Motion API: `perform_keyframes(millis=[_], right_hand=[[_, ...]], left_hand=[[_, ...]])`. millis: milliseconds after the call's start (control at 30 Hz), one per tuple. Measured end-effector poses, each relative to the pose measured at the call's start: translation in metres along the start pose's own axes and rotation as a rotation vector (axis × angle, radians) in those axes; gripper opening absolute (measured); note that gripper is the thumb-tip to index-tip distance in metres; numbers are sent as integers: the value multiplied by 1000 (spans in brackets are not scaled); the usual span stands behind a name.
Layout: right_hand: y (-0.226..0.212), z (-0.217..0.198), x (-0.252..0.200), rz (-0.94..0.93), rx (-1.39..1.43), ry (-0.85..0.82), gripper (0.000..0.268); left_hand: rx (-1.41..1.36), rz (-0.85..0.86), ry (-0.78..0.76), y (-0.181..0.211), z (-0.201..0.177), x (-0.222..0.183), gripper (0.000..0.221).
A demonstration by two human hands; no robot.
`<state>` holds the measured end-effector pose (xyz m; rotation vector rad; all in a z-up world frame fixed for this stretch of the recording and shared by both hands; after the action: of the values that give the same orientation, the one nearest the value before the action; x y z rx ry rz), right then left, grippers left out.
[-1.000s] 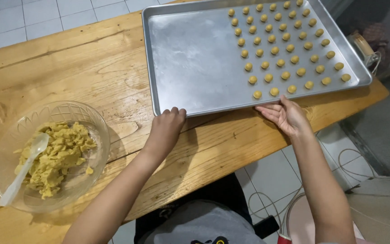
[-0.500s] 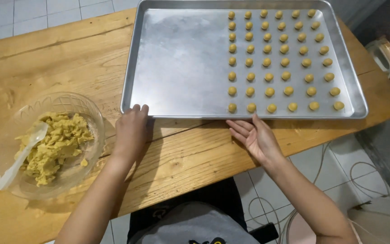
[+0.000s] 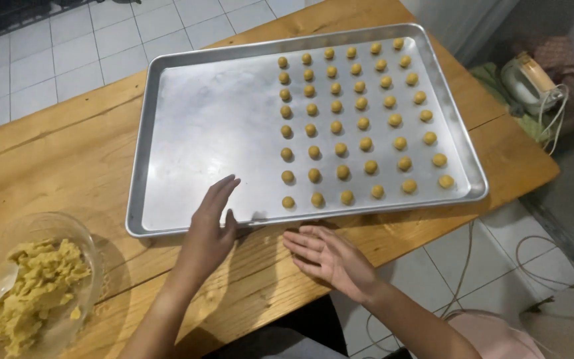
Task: Shaping small balls of dough by hand and arranging them in neat rows on a metal baking tray.
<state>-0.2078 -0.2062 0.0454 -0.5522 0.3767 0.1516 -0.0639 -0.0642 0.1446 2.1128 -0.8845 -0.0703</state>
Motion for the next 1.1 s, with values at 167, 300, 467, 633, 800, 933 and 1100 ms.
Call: perform_keyframes(millis=[167, 300, 467, 633, 800, 933, 1100], right_hand=[[-74, 8, -18, -480, -364, 89, 49], [-121, 1, -15, -757, -664, 301, 60], [-189, -17, -3, -908, -649, 326, 66], [-280, -39, 30, -970, -571, 351, 75], [-330, -63, 140, -780, -614, 285, 86], [-332, -60, 186, -690, -724, 330, 87], [-345, -102, 237, -621, -1107, 572, 85]], left_hand=[[-484, -142, 140, 30, 59, 35, 55], [-649, -241, 134, 70, 93, 65, 65], [-710, -236, 100, 92, 141, 108, 71], [-806, -184, 88, 87, 193, 181, 70], [-807, -257, 159, 43, 239, 268, 81], [-791, -287, 152, 27, 253, 309, 78], [-664, -291, 191, 8, 271, 337, 78]])
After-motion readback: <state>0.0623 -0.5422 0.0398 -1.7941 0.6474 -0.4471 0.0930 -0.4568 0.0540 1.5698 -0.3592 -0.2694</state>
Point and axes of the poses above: each hand's wrist, its own x-axis towards the middle knuckle, its own z-axis out of the palm, y = z × x, the point moved 8 cm from there along x, towards the middle knuckle, and after that the axes turned 6 degrees about y, right-handed, at the moved point
